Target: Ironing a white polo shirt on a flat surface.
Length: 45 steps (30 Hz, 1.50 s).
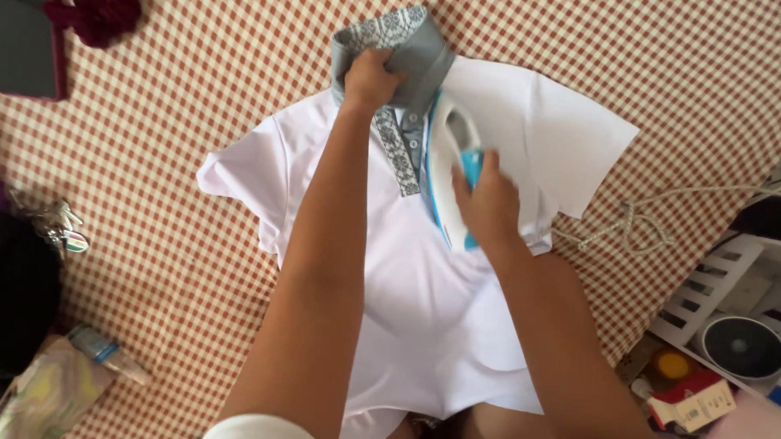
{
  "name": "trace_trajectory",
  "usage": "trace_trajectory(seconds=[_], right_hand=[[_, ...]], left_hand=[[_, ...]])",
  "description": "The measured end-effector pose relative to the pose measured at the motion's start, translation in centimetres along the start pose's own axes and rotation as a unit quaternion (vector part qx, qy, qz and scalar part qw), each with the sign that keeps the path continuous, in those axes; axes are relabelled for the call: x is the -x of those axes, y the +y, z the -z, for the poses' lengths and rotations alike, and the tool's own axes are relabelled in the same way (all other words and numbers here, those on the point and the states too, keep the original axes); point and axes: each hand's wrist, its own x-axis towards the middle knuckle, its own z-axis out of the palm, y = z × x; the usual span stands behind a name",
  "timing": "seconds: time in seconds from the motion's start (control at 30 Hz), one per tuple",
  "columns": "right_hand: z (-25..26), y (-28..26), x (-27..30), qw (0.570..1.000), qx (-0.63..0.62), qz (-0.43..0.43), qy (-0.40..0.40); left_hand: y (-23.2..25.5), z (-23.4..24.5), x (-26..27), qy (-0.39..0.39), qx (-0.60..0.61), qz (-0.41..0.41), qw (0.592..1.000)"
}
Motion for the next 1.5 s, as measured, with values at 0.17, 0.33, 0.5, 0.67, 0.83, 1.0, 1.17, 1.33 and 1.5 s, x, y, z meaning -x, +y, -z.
trace_trajectory(seconds=[0.17, 0.33, 0.5, 0.67, 0.83, 1.0, 1.17, 1.33, 1.5], right_hand=[[-0.2, 0.8, 4.8, 0.994, 0.012, -0.025, -0.102], [-1.5, 0.4, 2.4, 0.999, 0.003, 0.034, -0.021], [-0.3, 0.2, 2.8, 0.998, -0.007, 0.044, -0.039], [-1.1, 0.3, 2.3, 0.997, 0.038, 0.017, -0.057], [-0.9, 0.2, 3.6, 0.999, 0.033, 0.033, -0.02], [0.0, 0.5, 4.3, 0.997, 0.003, -0.071, -0.033], [-0.7, 1.0, -3.7, 0.99, 0.045, -0.094, 0.092], [0.4, 2.1, -7.2, 0.991, 0.053, -0.055, 0.109], [2.2, 4.3, -2.4, 0.993, 0.069, -0.08, 0.043]], left_hand=[[0.3, -2.3, -0.7, 0.168, -0.004, 0.041, 0.985], [-0.5, -1.7, -1.0, 0.138, 0.019, 0.054, 0.989], [-1.1, -1.3, -2.1, 0.125, 0.051, 0.05, 0.99], [-1.2, -1.4, -2.4, 0.11, 0.031, 0.049, 0.992], [-0.4, -1.2, -1.5, 0.119, 0.049, 0.046, 0.991], [-0.2, -0.7, -1.9, 0.128, 0.044, 0.046, 0.99], [-0.8, -1.2, -1.4, 0.152, 0.067, 0.027, 0.986], [-0.1, -0.6, -0.9, 0.117, 0.057, 0.052, 0.99], [0.3, -0.5, -1.2, 0.122, 0.045, 0.062, 0.99]])
